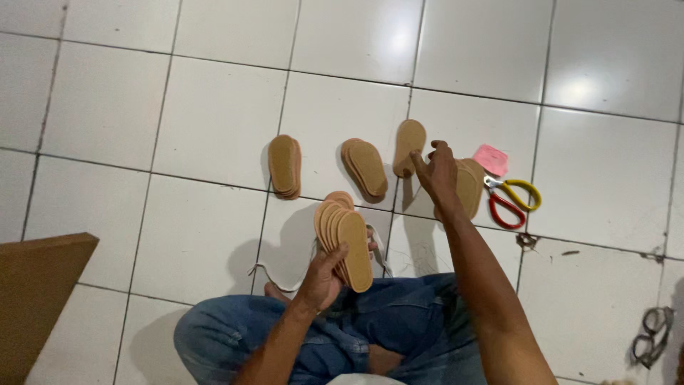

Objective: The person sits on the floor and decorates a beige sandal by attaching small flower-shaped embellishments to the upper strap. They then gather several shoe insoles, stack them, and tie the stack together with a white string.

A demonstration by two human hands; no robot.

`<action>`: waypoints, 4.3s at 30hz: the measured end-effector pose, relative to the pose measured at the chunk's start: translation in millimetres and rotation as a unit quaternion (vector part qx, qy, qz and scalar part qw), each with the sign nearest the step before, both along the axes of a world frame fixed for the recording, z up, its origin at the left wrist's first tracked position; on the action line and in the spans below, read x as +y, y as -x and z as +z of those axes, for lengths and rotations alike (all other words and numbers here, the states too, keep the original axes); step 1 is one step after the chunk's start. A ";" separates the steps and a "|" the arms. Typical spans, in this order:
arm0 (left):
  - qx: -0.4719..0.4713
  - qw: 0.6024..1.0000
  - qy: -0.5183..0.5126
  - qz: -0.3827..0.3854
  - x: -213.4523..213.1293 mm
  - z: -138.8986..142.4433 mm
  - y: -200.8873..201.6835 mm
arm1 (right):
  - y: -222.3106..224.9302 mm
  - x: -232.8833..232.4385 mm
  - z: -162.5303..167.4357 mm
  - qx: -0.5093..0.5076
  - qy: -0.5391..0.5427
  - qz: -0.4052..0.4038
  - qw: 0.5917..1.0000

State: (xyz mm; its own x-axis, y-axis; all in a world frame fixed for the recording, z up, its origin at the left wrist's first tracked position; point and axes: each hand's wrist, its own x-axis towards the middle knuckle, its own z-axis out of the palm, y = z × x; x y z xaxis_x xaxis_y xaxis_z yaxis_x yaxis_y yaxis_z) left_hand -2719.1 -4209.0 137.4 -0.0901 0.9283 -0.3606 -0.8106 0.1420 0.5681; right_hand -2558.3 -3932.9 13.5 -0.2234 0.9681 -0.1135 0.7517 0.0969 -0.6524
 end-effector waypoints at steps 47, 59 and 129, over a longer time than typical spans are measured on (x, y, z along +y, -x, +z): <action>0.133 0.981 0.055 0.133 -54.1 -23.5 -3.0 | -48.4 -149.1 117.2 0.238 0.133 0.129 0.953; 0.139 0.976 0.014 0.166 -60.5 -17.3 -32.2 | -13.8 -250.3 210.0 0.022 -0.209 0.211 0.955; 0.363 0.925 0.077 0.085 -36.6 -19.0 -3.3 | -116.5 -78.5 58.6 -0.180 -0.139 0.123 0.966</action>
